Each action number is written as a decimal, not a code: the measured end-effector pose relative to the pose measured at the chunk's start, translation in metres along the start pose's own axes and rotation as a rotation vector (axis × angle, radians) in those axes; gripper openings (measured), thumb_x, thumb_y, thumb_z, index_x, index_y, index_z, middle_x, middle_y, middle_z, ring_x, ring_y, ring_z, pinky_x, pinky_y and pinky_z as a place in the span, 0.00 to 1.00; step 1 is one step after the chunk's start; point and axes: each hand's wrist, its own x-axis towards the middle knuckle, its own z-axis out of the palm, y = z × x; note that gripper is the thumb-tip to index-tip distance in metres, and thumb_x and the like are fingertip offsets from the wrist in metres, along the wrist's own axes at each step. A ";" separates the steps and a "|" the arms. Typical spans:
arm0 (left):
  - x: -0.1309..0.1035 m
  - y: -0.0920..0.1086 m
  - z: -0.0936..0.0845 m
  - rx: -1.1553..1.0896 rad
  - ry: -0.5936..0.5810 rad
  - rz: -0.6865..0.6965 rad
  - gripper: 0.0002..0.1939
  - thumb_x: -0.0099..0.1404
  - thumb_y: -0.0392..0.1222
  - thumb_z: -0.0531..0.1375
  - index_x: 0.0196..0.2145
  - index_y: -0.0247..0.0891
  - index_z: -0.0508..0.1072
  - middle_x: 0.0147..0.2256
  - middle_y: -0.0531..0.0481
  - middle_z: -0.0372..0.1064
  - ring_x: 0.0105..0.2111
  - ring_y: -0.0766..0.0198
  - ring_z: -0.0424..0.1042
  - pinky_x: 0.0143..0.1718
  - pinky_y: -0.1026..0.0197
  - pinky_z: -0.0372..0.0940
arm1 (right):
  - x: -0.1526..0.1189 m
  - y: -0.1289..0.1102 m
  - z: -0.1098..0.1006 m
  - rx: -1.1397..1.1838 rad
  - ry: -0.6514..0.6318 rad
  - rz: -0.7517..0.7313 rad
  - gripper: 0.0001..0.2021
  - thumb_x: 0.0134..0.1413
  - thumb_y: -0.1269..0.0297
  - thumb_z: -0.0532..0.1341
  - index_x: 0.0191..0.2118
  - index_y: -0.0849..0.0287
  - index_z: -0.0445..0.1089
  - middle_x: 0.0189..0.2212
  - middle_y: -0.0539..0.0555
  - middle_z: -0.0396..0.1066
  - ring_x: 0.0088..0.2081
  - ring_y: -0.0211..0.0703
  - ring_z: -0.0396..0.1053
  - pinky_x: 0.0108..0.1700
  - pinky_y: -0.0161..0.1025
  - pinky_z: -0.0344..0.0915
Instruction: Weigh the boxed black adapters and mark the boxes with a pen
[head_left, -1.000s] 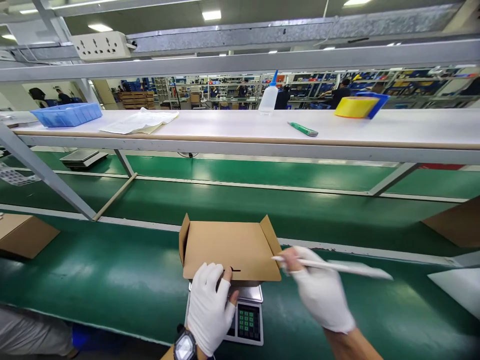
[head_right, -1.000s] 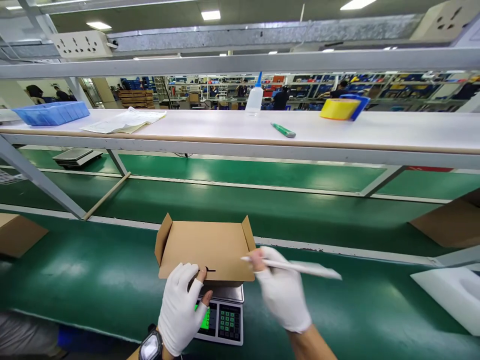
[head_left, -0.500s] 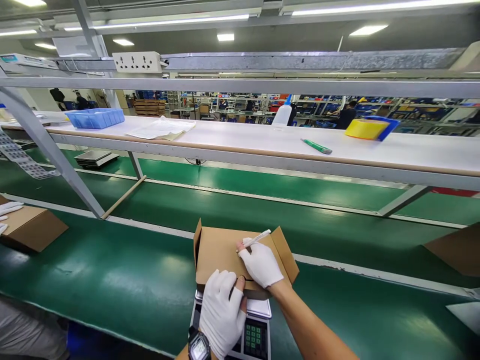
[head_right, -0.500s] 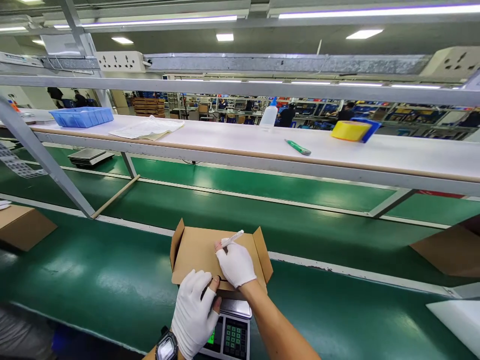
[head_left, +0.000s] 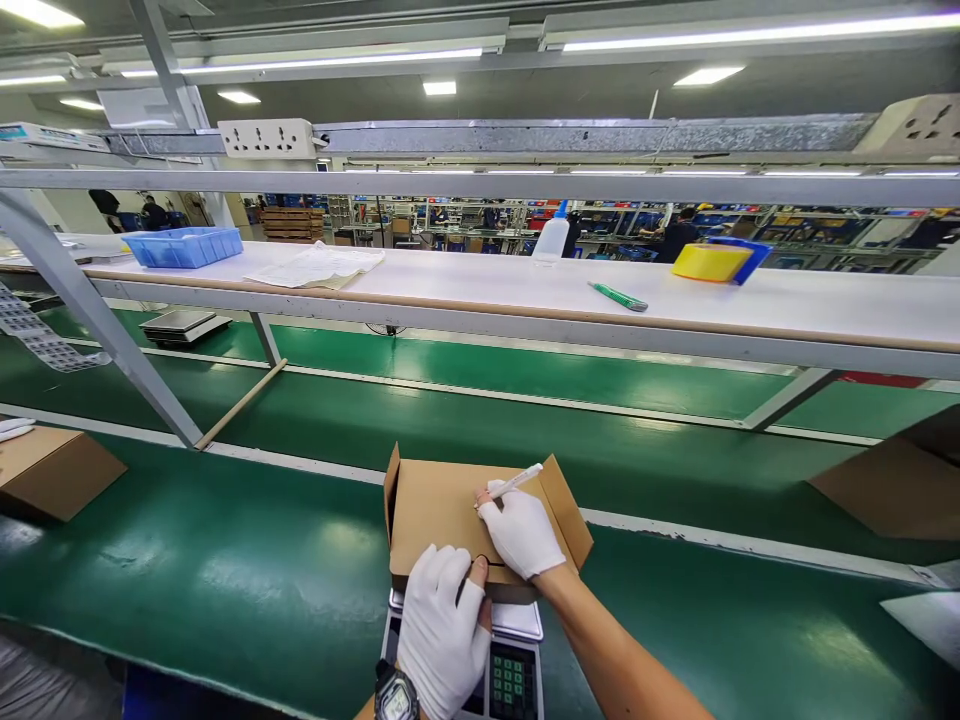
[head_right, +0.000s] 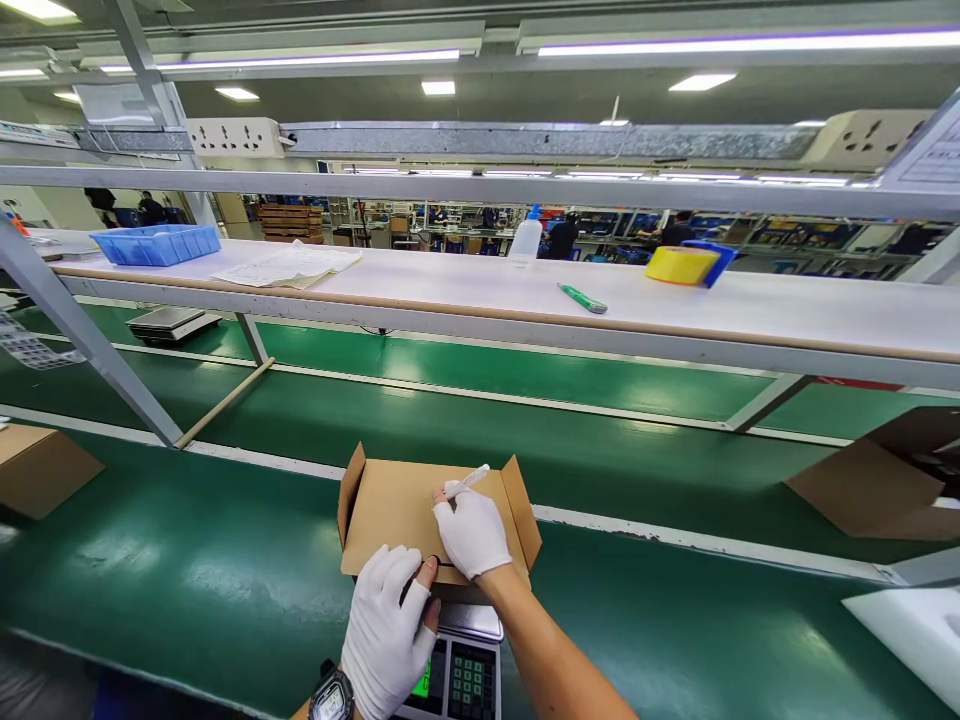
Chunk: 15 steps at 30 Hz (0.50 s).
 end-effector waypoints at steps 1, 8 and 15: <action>0.000 0.000 0.000 -0.002 -0.005 0.001 0.19 0.63 0.35 0.55 0.52 0.35 0.71 0.46 0.42 0.71 0.47 0.53 0.69 0.52 0.43 0.66 | 0.000 0.001 0.000 0.003 0.003 -0.003 0.15 0.67 0.62 0.50 0.31 0.57 0.68 0.33 0.54 0.76 0.39 0.48 0.72 0.38 0.38 0.56; -0.003 0.002 0.001 -0.003 -0.012 -0.003 0.19 0.63 0.35 0.56 0.52 0.35 0.71 0.47 0.42 0.71 0.47 0.53 0.69 0.52 0.43 0.66 | -0.001 0.002 0.002 -0.039 0.010 0.007 0.15 0.66 0.61 0.50 0.31 0.56 0.67 0.32 0.56 0.75 0.38 0.51 0.71 0.37 0.40 0.56; -0.001 0.003 0.001 0.002 -0.002 -0.013 0.19 0.64 0.35 0.55 0.52 0.36 0.71 0.46 0.43 0.71 0.47 0.54 0.69 0.53 0.44 0.64 | 0.000 0.006 0.003 0.127 0.082 0.000 0.14 0.60 0.61 0.51 0.25 0.55 0.64 0.26 0.54 0.72 0.32 0.49 0.69 0.36 0.41 0.58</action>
